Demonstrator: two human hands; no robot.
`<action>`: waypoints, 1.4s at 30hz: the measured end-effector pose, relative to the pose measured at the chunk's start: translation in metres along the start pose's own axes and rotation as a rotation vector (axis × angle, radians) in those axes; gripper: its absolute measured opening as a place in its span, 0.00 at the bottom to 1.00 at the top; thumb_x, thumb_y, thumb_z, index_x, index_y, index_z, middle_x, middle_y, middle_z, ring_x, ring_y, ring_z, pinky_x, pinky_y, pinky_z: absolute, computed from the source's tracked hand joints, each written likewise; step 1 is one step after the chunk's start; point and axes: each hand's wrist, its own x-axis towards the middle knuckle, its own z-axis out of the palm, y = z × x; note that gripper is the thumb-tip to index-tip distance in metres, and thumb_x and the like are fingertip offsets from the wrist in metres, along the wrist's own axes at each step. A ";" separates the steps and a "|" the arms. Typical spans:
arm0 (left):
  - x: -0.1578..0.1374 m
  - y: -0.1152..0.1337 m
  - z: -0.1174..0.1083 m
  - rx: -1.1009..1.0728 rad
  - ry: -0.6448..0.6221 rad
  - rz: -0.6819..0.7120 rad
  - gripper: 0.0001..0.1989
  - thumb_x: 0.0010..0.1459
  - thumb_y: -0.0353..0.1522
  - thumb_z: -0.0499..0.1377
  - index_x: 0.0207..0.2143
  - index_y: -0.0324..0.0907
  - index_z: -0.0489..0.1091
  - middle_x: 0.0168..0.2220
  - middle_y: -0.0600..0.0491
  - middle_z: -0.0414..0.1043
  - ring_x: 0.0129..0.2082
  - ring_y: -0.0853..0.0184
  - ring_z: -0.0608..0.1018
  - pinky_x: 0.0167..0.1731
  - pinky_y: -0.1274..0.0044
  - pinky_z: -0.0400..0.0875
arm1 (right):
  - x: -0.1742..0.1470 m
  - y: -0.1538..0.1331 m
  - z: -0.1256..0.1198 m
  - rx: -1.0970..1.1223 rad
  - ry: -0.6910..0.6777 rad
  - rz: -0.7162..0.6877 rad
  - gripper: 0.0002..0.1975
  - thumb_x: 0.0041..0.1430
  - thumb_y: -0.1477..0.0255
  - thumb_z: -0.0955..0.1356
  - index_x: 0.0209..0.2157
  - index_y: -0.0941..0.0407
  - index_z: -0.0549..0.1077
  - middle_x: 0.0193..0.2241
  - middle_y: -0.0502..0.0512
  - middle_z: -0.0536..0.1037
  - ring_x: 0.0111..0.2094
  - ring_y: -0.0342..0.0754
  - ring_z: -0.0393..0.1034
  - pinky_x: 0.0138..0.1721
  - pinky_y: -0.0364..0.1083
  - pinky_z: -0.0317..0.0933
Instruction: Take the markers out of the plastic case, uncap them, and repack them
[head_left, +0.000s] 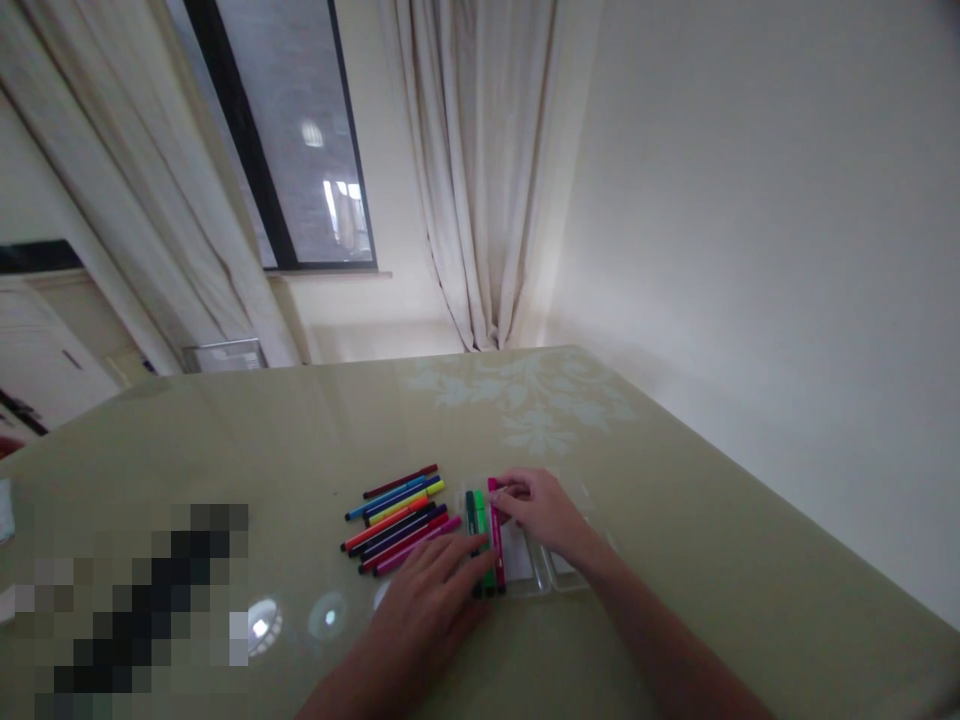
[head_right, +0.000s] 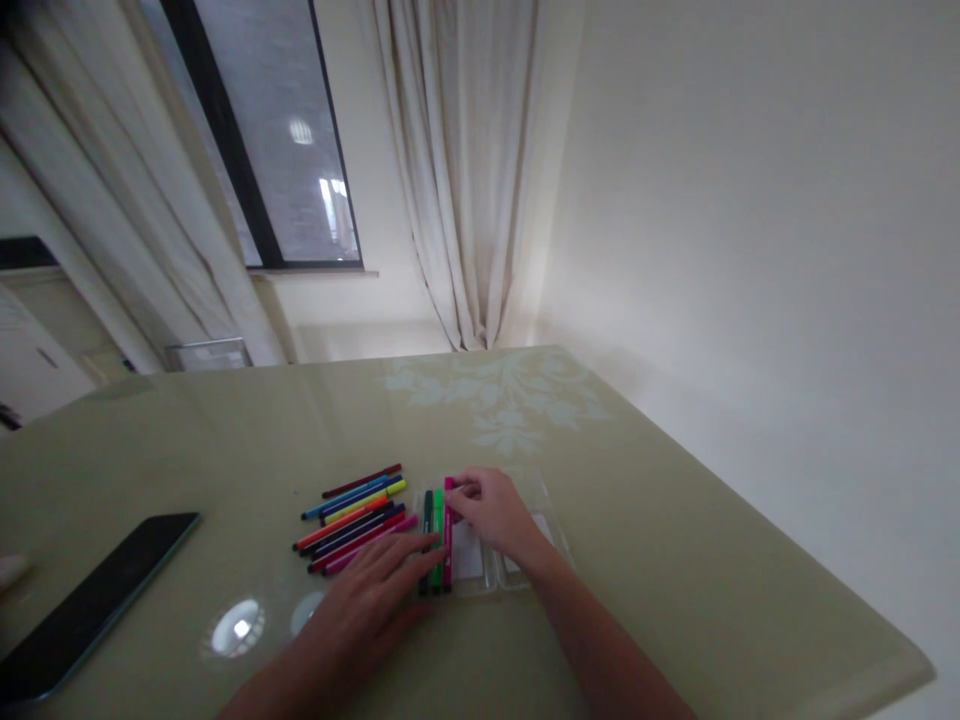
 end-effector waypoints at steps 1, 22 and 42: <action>0.000 0.001 0.001 0.010 -0.023 0.009 0.27 0.63 0.30 0.62 0.63 0.54 0.65 0.60 0.51 0.73 0.59 0.57 0.75 0.57 0.60 0.74 | -0.001 0.000 0.003 -0.079 0.014 -0.014 0.13 0.57 0.67 0.72 0.42 0.59 0.80 0.30 0.56 0.84 0.31 0.50 0.79 0.35 0.47 0.70; 0.003 -0.018 -0.007 0.073 0.138 -0.200 0.11 0.70 0.33 0.53 0.46 0.47 0.75 0.46 0.50 0.78 0.47 0.60 0.78 0.49 0.66 0.74 | -0.007 -0.009 -0.001 -0.525 0.024 -0.147 0.05 0.58 0.70 0.72 0.32 0.55 0.83 0.30 0.54 0.82 0.32 0.49 0.73 0.36 0.45 0.60; 0.013 -0.001 -0.013 -0.603 0.089 -0.522 0.20 0.70 0.48 0.47 0.39 0.44 0.69 0.27 0.55 0.74 0.26 0.66 0.74 0.29 0.76 0.65 | -0.016 -0.024 0.024 0.283 -0.140 -0.147 0.16 0.58 0.57 0.74 0.35 0.57 0.81 0.30 0.51 0.79 0.30 0.45 0.69 0.33 0.43 0.61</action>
